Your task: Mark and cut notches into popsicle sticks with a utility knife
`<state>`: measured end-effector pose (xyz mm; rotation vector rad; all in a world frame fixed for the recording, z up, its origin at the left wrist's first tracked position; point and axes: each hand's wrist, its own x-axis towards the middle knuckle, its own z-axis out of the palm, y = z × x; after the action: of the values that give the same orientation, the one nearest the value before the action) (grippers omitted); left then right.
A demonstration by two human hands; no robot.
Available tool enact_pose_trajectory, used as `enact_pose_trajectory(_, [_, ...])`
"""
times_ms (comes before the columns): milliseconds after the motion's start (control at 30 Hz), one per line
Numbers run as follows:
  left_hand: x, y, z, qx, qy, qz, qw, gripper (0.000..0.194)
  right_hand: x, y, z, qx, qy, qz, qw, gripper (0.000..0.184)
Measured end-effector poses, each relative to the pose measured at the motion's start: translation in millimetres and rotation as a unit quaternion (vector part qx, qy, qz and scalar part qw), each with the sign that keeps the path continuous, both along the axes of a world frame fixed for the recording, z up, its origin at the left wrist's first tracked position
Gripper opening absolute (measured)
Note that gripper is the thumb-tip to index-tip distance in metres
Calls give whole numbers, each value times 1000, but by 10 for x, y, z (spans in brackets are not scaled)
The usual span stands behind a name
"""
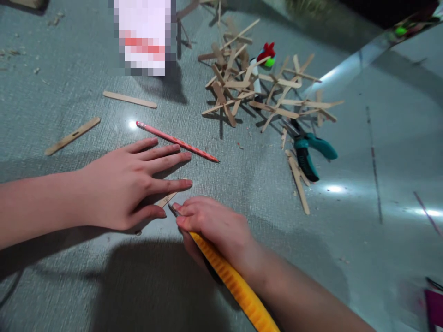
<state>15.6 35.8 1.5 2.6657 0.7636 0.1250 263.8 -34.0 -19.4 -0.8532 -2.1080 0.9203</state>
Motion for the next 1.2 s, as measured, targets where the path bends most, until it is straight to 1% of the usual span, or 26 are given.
enact_pose_trajectory(133, [0,-1,3,1,3,1,1000,62,-6,11,5,26,-6,-3,1000,30])
enact_pose_trajectory(333, [1,2,5,-3,1,-1,1000,63,1,62,8,29,-8,8,1000,30])
enact_pose_trajectory(567, [4,4,4,-6,-5,-2,1000,62,-21,88,50,36,-19,0,999,32])
enact_pose_trajectory(833, [5,-5,-13,-4,-11,2,1000,63,-46,72,45,18,-4,-16,1000,45])
enact_pose_trajectory(967, [8,-5,-5,-5,-9,2,1000,63,-42,64,28,22,-10,-34,999,39])
enact_pose_trajectory(1200, [14,4,14,-14,-3,0,1000,62,-34,72,44,21,-7,-23,999,38])
